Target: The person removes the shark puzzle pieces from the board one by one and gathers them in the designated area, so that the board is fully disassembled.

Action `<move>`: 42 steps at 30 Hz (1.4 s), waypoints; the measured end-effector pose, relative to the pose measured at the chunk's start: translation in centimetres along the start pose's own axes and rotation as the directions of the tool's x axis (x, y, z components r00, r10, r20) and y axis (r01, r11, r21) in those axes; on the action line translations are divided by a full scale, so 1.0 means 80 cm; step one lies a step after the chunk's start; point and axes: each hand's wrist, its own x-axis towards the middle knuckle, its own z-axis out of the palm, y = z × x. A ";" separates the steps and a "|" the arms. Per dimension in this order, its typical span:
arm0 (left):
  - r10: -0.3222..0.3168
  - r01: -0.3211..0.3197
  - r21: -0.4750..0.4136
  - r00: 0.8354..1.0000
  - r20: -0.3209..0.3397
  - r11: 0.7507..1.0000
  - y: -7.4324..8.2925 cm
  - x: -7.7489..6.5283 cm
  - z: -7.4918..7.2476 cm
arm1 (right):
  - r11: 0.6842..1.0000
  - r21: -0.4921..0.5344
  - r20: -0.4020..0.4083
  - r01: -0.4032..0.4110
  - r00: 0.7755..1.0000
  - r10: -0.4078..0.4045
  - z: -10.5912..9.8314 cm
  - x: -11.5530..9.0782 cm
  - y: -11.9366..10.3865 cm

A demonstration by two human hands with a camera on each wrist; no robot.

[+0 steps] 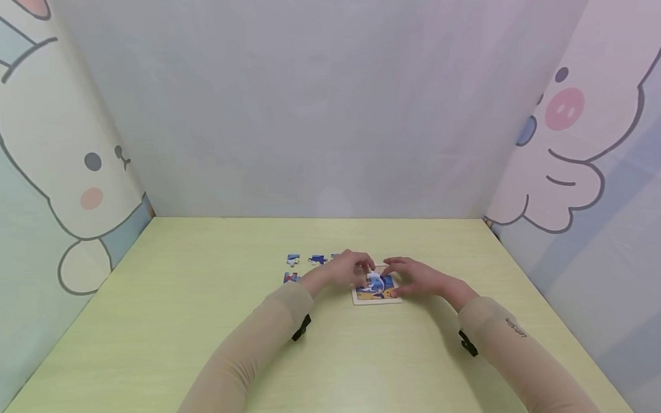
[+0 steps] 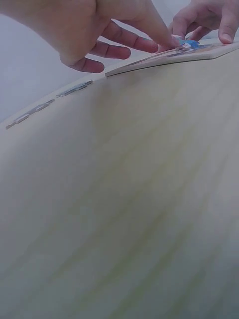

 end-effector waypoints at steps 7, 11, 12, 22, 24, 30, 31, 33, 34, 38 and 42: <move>0.004 -0.005 -0.069 1.000 -0.012 0.998 0.002 0.000 0.000 | 1.000 -0.001 0.006 -0.009 1.000 0.009 0.001 0.000 0.001; -0.006 0.004 -0.070 1.000 -0.019 0.998 0.004 0.001 0.000 | 1.000 -0.002 0.009 -0.013 1.000 0.013 0.001 0.001 0.001; -0.004 0.003 -0.069 1.000 -0.021 0.998 0.004 0.001 0.000 | 1.000 -0.002 0.008 -0.010 1.000 0.010 0.001 0.001 0.001; 0.067 -0.070 -0.054 0.996 -0.050 0.996 0.007 -0.006 -0.013 | 1.000 0.002 0.014 -0.021 1.000 0.021 0.001 0.003 0.000; 0.081 -0.083 -0.066 0.996 -0.040 0.994 0.008 -0.008 -0.018 | 1.000 0.007 0.015 -0.027 1.000 0.026 0.002 0.003 0.002; 0.099 -0.099 -0.084 0.995 -0.004 0.992 0.002 -0.013 -0.031 | 1.000 0.002 0.012 -0.021 1.000 0.021 0.005 0.005 0.007; 0.101 -0.101 -0.085 0.995 -0.001 0.991 0.000 -0.014 -0.033 | 1.000 0.001 0.011 -0.020 1.000 0.020 0.005 0.005 0.007; 0.108 -0.107 -0.086 0.994 0.001 0.990 -0.003 -0.016 -0.036 | 1.000 -0.001 0.008 -0.018 1.000 0.018 0.005 0.005 0.008; 0.112 -0.111 -0.088 0.994 0.003 0.990 -0.005 -0.017 -0.038 | 1.000 -0.001 0.008 -0.018 1.000 0.018 0.005 0.005 0.008; 0.110 -0.109 -0.069 0.994 0.009 0.992 -0.012 -0.023 -0.044 | 1.000 0.002 0.015 -0.026 1.000 0.026 0.005 0.005 0.008; 0.119 -0.118 -0.067 0.993 0.015 0.991 -0.017 -0.031 -0.051 | 0.999 0.015 0.021 -0.038 0.999 0.038 0.005 0.004 0.006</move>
